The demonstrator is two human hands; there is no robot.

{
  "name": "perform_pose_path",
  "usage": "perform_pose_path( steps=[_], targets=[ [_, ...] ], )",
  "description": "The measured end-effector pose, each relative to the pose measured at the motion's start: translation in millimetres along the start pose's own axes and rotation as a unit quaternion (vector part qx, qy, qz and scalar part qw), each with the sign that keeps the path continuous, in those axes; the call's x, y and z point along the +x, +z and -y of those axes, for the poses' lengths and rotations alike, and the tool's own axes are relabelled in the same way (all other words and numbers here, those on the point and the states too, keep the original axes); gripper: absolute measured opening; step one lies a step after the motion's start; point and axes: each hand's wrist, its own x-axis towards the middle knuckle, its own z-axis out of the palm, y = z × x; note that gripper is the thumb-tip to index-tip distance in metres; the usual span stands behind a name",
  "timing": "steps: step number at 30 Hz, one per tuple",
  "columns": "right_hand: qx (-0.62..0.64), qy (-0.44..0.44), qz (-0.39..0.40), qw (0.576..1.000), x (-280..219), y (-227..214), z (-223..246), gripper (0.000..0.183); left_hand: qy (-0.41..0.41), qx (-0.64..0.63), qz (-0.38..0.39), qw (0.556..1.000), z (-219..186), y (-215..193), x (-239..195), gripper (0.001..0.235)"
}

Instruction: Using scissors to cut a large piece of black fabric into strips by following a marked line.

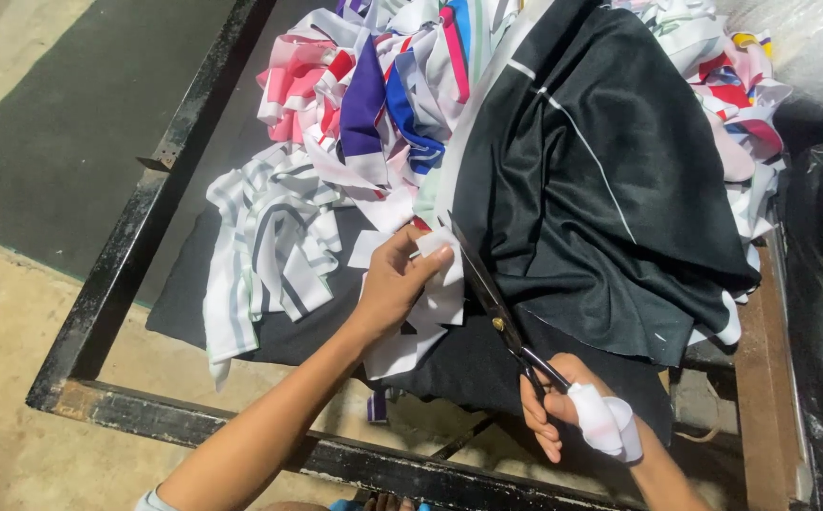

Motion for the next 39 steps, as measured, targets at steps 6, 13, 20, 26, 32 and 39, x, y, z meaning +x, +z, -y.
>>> perform_pose_path(
  steps=[6,13,20,26,32,39],
  targets=[
    [-0.005,0.004,-0.012,1.0,0.4,1.0,0.7,0.053,0.0,0.02,0.025,0.999,-2.2,-2.1,-0.8,0.014],
    [-0.024,0.005,-0.021,0.999,-0.6,0.6,-0.2,0.05,0.009,0.062,0.029,0.998,-1.2,-2.3,-1.4,0.016],
    [0.028,0.027,0.012,0.999,-5.7,-18.3,-12.2,0.045,0.043,0.061,0.034,0.997,-1.7,-2.3,0.5,0.034],
    [-0.006,0.014,0.016,1.0,-4.6,-15.5,-12.1,0.049,0.025,0.021,0.034,0.999,0.5,-2.4,0.4,0.031],
    [-0.051,0.054,-0.09,0.993,-9.0,-4.3,-9.8,0.049,0.044,0.034,0.023,0.998,-3.3,-1.4,-0.1,0.036],
    [-0.001,-0.001,0.001,1.0,-5.4,-13.5,-11.9,0.052,0.022,0.05,0.068,0.996,-2.5,-3.6,0.7,0.025]
  ],
)
